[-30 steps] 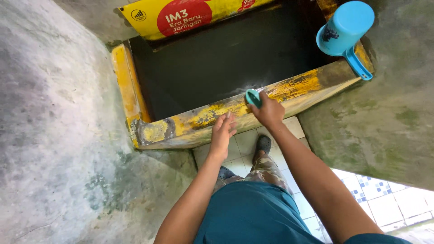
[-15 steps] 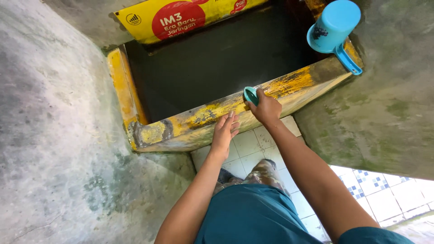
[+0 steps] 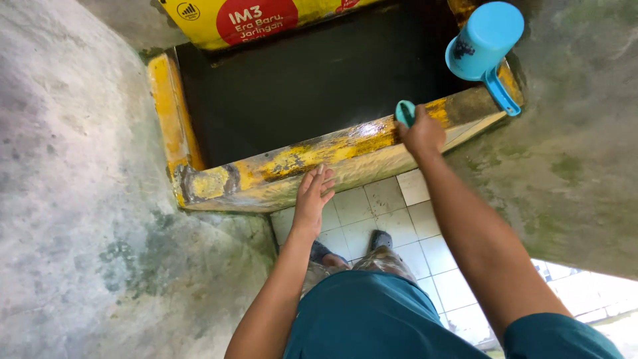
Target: The person picks up a blue dipper and a green brush, then sets the dipper on the edge of a water tank. They proceed to scrub the yellow-painted concrete rim of the tank with the brush, occasionally dipping it into the water.
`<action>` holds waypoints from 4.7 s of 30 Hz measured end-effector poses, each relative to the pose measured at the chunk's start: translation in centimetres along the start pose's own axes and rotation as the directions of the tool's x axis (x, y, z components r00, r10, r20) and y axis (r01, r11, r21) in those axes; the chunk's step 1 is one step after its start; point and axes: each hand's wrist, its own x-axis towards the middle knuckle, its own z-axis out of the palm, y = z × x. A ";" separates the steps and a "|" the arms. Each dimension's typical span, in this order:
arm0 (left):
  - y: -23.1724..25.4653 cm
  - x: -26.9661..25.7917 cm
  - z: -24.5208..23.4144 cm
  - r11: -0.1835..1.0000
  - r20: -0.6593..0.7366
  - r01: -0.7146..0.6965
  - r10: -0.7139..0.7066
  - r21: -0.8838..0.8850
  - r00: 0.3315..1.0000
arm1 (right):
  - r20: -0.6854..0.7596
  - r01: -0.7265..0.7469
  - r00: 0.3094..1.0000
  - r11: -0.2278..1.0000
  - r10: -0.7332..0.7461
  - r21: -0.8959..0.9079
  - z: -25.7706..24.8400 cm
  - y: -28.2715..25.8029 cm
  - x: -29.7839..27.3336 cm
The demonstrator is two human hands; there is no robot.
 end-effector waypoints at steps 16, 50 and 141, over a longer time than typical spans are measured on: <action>0.2 -1.1 -0.9 0.984 -0.153 -0.076 0.051 -0.160 0.987 | 0.305 0.340 0.876 0.926 -0.375 0.163 5.7 -13.6 -10.2; 1.6 -1.9 -3.2 0.974 -0.220 -0.099 0.053 -0.203 0.974 | 0.327 0.372 0.847 0.907 -0.419 0.198 7.6 -16.8 -11.0; 3.5 -5.6 -14.4 0.959 -0.308 -0.139 0.058 -0.246 0.950 | 0.296 0.338 0.884 0.932 -0.361 0.129 10.0 -25.8 -10.3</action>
